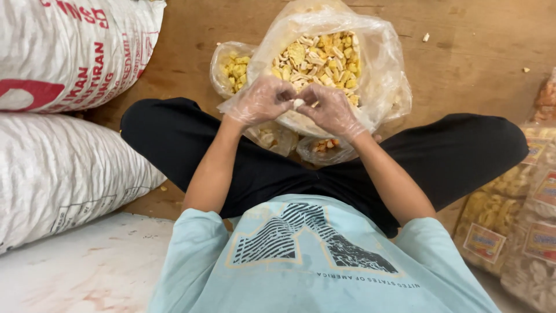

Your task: Sorting and inspecting small food pieces inside a plastic bag while sitting on the floor.

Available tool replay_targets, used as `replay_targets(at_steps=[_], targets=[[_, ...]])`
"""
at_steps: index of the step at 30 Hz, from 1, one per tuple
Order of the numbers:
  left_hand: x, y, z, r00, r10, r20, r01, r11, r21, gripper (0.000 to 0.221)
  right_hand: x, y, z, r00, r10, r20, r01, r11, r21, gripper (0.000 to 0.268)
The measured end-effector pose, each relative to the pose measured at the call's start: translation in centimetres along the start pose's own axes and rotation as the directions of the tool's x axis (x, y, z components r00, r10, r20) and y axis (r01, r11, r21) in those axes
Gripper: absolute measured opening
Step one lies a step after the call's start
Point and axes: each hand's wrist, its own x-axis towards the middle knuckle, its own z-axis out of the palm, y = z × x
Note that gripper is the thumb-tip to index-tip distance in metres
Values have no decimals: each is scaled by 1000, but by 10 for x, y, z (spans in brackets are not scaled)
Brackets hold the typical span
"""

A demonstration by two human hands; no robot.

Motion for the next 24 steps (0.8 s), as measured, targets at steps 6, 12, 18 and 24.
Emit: replay_targets(at_steps=[6,12,18,24], targets=[[-33,2,-27,989,-75,131,82,995,-49,17,-14,-12,34,995,-73,66,67,995,76,27],[-51,-10,-30,953,-198,228,218,974,-63,14,-15,-23,53,980,-104,167,91,992,86,26],[-63,-23,-27,935,-221,278,246,968,-57,15,-15,-27,62,965,-138,225,125,989,74,28],[-62,-38,-24,935,-212,284,248,964,-97,20,-10,-35,56,947,-160,280,164,986,6,31]])
